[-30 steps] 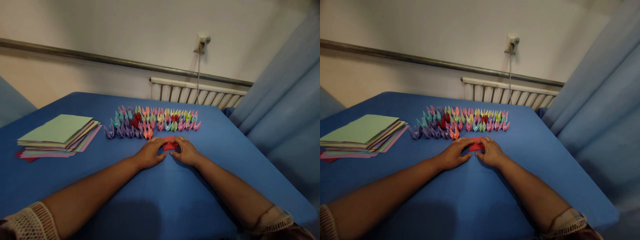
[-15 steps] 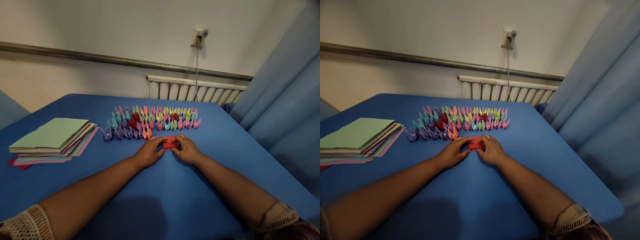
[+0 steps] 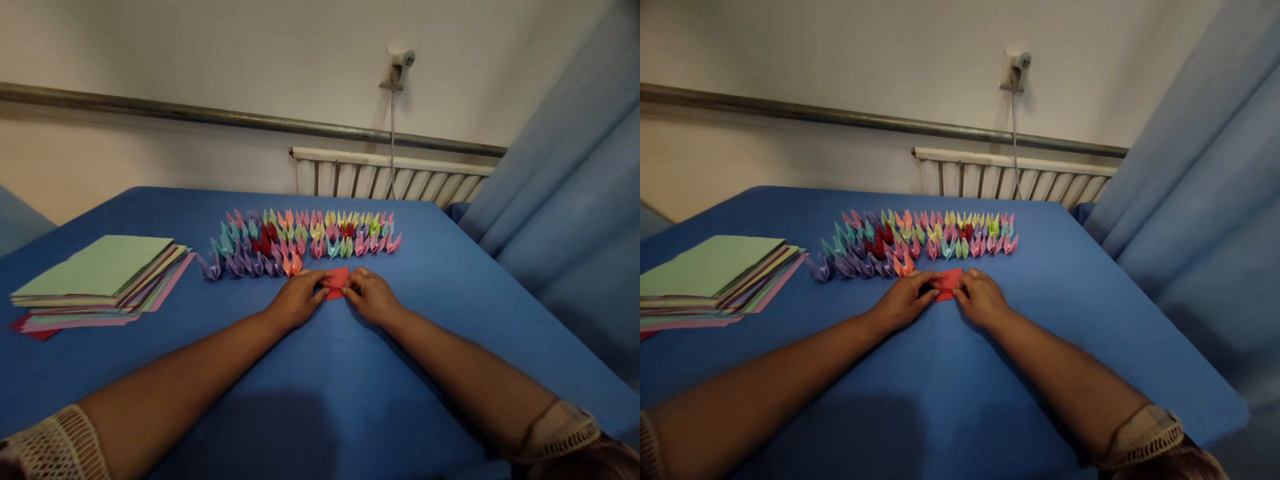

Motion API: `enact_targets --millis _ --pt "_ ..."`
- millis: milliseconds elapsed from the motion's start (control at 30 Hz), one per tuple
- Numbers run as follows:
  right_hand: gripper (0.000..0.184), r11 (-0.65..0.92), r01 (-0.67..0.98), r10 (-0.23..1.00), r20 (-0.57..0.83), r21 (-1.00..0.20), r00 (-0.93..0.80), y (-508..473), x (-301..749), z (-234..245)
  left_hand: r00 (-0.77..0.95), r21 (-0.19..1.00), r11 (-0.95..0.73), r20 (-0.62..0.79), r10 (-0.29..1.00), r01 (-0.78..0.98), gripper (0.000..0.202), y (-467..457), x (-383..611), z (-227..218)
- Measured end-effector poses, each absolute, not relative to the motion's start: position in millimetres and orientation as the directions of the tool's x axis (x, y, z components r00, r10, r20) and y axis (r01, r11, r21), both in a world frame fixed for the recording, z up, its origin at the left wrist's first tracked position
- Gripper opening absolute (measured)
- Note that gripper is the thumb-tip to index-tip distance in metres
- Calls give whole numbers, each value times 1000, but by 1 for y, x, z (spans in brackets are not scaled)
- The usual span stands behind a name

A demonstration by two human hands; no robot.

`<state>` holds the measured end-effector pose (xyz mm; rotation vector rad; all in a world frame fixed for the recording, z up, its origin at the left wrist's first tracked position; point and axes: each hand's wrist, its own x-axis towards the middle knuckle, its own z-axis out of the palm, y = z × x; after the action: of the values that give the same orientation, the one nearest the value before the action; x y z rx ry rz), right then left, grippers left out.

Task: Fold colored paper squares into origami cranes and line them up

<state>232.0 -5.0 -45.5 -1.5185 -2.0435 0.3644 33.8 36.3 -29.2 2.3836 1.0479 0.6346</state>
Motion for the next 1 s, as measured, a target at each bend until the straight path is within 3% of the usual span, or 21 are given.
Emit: enact_targets --millis 167,433,767,933,1000 --pt "11 222 843 965 233 -489 -119 0 235 -48 574 523 -618 271 773 587 33 34 34 -30" --pt "14 274 817 954 249 -507 -166 -6 234 -43 586 404 -629 240 774 665 5 32 34 -27" --pt "15 232 836 964 232 -498 -129 -5 232 -43 734 181 -784 277 619 593 27 18 34 -21" --pt "4 227 823 960 262 -521 -100 0 236 -48 794 191 -813 182 581 551 38 7 35 -23" --pt "24 268 809 947 299 -522 -121 3 238 -51 804 202 -816 157 573 542 42 5 35 -25"
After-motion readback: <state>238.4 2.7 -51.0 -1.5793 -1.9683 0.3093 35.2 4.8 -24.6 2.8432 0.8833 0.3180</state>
